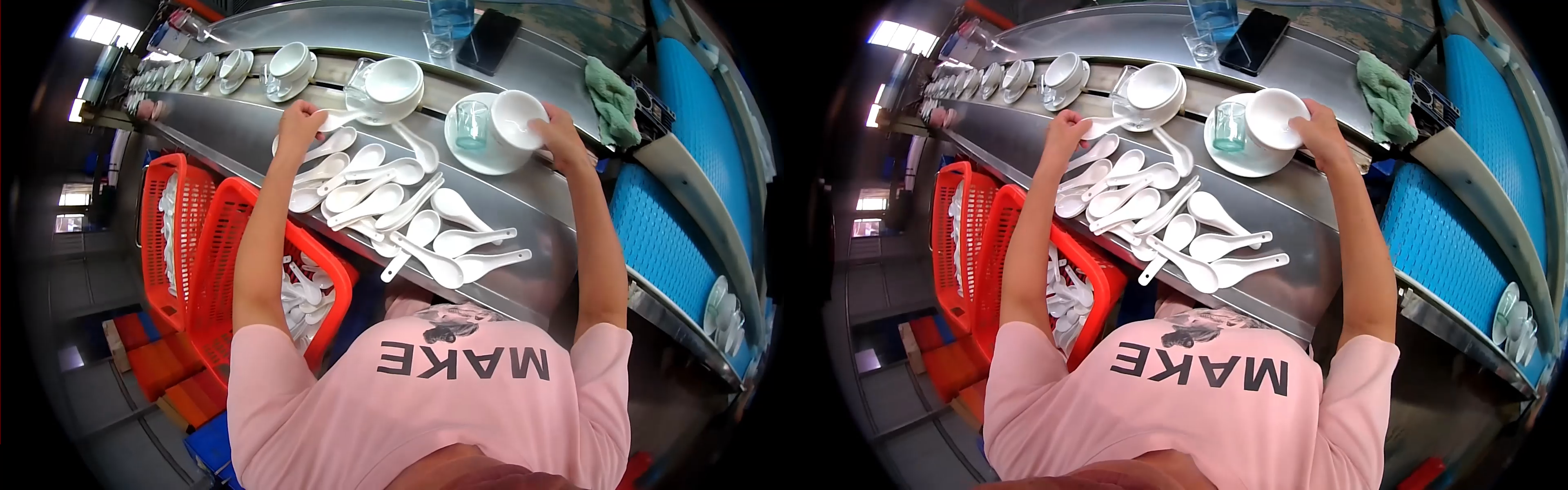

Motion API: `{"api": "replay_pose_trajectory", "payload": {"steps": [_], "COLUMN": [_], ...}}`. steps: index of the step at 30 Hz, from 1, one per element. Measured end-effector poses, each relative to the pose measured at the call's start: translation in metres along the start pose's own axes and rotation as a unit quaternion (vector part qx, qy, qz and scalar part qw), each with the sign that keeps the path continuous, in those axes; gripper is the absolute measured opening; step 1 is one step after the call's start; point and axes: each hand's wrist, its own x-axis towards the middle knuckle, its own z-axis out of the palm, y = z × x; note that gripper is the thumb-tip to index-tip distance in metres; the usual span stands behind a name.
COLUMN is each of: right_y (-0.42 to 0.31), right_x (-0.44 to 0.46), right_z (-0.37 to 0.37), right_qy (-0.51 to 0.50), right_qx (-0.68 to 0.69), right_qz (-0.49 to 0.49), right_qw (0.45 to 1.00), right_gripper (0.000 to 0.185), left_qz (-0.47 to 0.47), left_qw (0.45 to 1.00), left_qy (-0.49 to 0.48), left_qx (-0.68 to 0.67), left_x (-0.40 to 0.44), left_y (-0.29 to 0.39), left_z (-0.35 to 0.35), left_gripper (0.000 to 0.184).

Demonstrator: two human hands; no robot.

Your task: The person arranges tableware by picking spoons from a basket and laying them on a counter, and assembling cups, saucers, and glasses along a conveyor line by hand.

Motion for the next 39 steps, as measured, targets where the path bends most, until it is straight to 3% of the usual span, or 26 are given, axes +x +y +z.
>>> {"api": "replay_pose_trajectory", "payload": {"steps": [2,3,5,6,7,10,11,14,15,16,17,19,21,22,23,24,25,26,27,28,29,30,33,37,38,39], "right_y": [-0.013,-0.013,-0.006,-0.006,-0.016,-0.010,0.000,0.026,0.034,0.046,0.052,0.072,0.085,0.098,0.085,0.099,0.135,0.169,0.187,0.203,0.218,0.207,0.207,0.193,0.165,0.175], "right_x": [-0.009,-0.012,-0.023,-0.038,-0.056,-0.101,-0.114,-0.147,-0.159,-0.170,-0.186,-0.214,-0.253,-0.271,-0.296,-0.311,-0.329,-0.347,-0.356,-0.366,-0.375,-0.386,-0.374,-0.358,-0.344,-0.347], "right_z": [0.006,0.004,-0.011,-0.019,-0.030,-0.068,-0.082,-0.126,-0.143,-0.160,-0.177,-0.218,-0.272,-0.311,-0.347,-0.389,-0.464,-0.537,-0.564,-0.588,-0.612,-0.598,-0.607,-0.576,-0.534,-0.550], "right_qy": [-0.016,0.009,0.060,0.104,0.103,0.224,0.251,0.322,0.355,0.400,0.448,0.552,0.661,0.722,0.784,0.783,0.661,0.497,0.535,0.593,0.622,0.555,0.484,0.358,0.437,0.465], "right_qx": [-0.029,-0.098,-0.233,-0.225,-0.200,-0.149,-0.109,-0.026,-0.021,-0.017,-0.062,-0.086,-0.233,-0.333,-0.353,-0.384,-0.517,-0.648,-0.473,-0.183,0.043,0.091,0.068,-0.046,0.102,0.025], "right_qz": [-0.003,-0.048,-0.135,-0.186,-0.181,-0.162,-0.147,-0.138,-0.137,-0.148,-0.153,-0.140,-0.143,-0.100,-0.041,0.057,0.239,0.355,0.308,0.208,0.162,0.114,0.179,0.127,0.154,0.184], "right_qw": [0.999,0.994,0.961,0.951,0.957,0.950,0.950,0.936,0.925,0.904,0.879,0.818,0.699,0.598,0.509,0.486,0.488,0.455,0.628,0.756,0.765,0.819,0.854,0.924,0.880,0.866], "right_gripper": [0.038,0.038,0.038,0.035,0.032,0.027,0.026,0.023,0.023,0.022,0.020,0.019,0.022,0.024,0.025,0.029,0.033,0.038,0.038,0.038,0.040,0.038,0.032,0.032,0.031,0.031], "left_qz": [-0.003,-0.010,-0.004,-0.001,0.045,0.279,0.258,0.465,0.502,0.466,0.481,0.439,0.424,0.418,0.399,0.361,0.315,0.262,0.309,0.327,0.168,0.218,0.098,0.032,0.024,0.014], "left_qw": [0.998,0.997,1.000,0.999,0.997,0.941,0.944,0.806,0.785,0.779,0.795,0.805,0.783,0.806,0.848,0.873,0.897,0.921,0.928,0.935,0.974,0.971,0.993,0.996,0.998,0.998], "left_qy": [-0.005,-0.005,-0.025,-0.035,-0.031,-0.004,-0.076,-0.130,-0.183,-0.239,-0.211,-0.264,-0.270,-0.234,-0.122,-0.115,-0.103,-0.083,-0.102,-0.087,-0.134,-0.072,-0.063,-0.055,-0.050,-0.047], "left_qx": [0.058,0.073,-0.001,-0.038,0.061,0.192,0.192,0.343,0.313,0.344,0.303,0.297,0.367,0.348,0.326,0.308,0.292,0.277,0.181,0.102,0.067,0.067,-0.013,-0.054,-0.043,-0.034], "left_x": [0.005,0.006,0.005,0.004,0.003,-0.022,-0.029,-0.028,-0.025,-0.014,-0.011,-0.001,0.004,0.000,0.000,0.000,0.002,0.004,0.010,0.019,-0.006,-0.016,-0.031,-0.019,-0.019,-0.019], "left_y": [-0.003,-0.003,-0.001,-0.001,0.000,0.040,0.050,0.052,0.052,0.045,0.041,0.041,0.041,0.044,0.040,0.044,0.048,0.047,0.036,0.019,0.046,0.051,0.059,0.033,0.031,0.029], "left_z": [0.002,0.004,0.011,0.013,0.014,0.034,0.046,0.086,0.096,0.107,0.110,0.102,0.085,0.072,0.049,0.039,0.028,0.013,0.002,-0.002,-0.008,-0.003,0.002,0.014,0.018,0.023], "left_gripper": [0.017,0.015,0.016,0.016,0.018,0.019,0.019,0.028,0.034,0.033,0.017,0.013,0.012,0.011,0.012,0.016,0.019,0.023,0.038,0.051,0.059,0.062,0.047,0.019,0.016,0.014]}}
